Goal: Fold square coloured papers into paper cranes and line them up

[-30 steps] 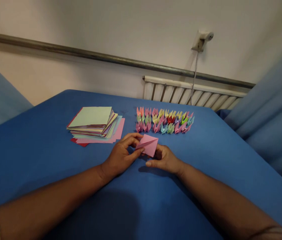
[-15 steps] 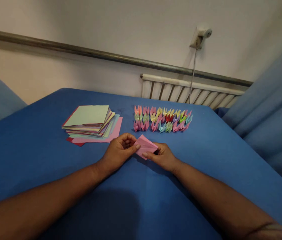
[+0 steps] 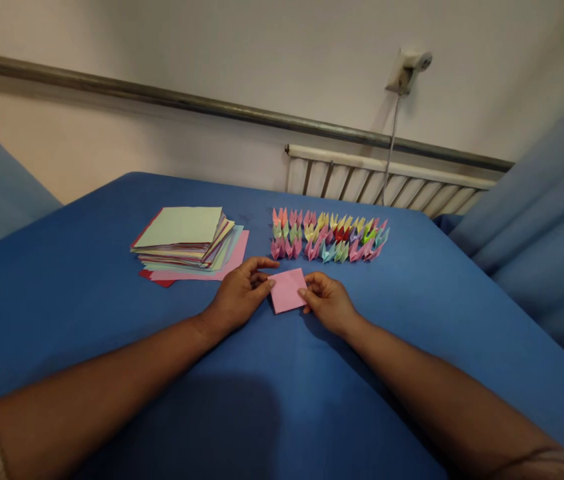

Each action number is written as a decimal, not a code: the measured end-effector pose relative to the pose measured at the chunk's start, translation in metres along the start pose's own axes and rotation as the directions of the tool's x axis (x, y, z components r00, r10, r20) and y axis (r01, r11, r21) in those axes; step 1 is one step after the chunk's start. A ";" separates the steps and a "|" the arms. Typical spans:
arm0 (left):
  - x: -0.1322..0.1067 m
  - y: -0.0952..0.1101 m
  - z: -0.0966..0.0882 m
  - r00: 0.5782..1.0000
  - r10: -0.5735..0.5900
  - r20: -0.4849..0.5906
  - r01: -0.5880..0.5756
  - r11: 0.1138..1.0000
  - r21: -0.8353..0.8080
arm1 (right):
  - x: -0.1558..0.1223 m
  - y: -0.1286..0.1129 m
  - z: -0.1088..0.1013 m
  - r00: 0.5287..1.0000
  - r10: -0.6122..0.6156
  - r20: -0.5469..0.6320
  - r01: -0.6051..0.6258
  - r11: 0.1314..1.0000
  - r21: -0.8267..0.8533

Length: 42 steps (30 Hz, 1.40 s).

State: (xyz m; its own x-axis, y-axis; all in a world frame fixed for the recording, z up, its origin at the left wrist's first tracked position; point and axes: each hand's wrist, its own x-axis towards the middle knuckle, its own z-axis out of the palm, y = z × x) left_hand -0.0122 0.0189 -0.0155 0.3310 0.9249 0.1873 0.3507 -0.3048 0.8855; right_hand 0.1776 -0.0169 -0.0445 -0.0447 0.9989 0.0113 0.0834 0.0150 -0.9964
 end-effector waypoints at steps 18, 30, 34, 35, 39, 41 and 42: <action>-0.009 0.010 -0.013 0.800 0.484 0.355 -0.588 0.749 0.303 | -0.001 -0.011 -0.002 0.967 0.195 0.164 -0.203 0.979 0.032; -0.007 -0.001 -0.008 0.848 0.329 0.416 -0.485 0.798 0.358 | -0.020 -0.024 -0.016 0.934 -0.225 0.276 0.356 0.623 -0.697; -0.006 -0.001 -0.008 0.867 0.300 0.398 -0.446 0.822 0.353 | -0.018 -0.021 -0.013 0.932 -0.197 0.305 0.361 0.588 -0.723; -0.005 -0.002 -0.008 0.876 0.290 0.386 -0.433 0.825 0.363 | -0.017 -0.020 -0.013 0.938 -0.189 0.291 0.345 0.593 -0.727; -0.001 -0.008 -0.008 0.910 0.240 0.339 -0.376 0.822 0.427 | -0.013 -0.017 -0.014 0.959 -0.158 0.234 0.281 0.617 -0.735; -0.001 -0.010 -0.008 0.918 0.226 0.326 -0.361 0.816 0.452 | -0.012 -0.017 -0.014 0.962 -0.158 0.222 0.272 0.617 -0.739; -0.001 -0.010 -0.008 0.920 0.223 0.321 -0.357 0.814 0.459 | -0.012 -0.017 -0.014 0.962 -0.160 0.221 0.272 0.615 -0.740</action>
State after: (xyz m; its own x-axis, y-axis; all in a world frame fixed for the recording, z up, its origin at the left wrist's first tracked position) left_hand -0.0231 0.0231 -0.0210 0.6643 0.7101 0.2336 0.5687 -0.6829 0.4585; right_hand 0.1906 -0.0283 -0.0265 -0.2763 0.9490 0.1518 0.7757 0.3135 -0.5478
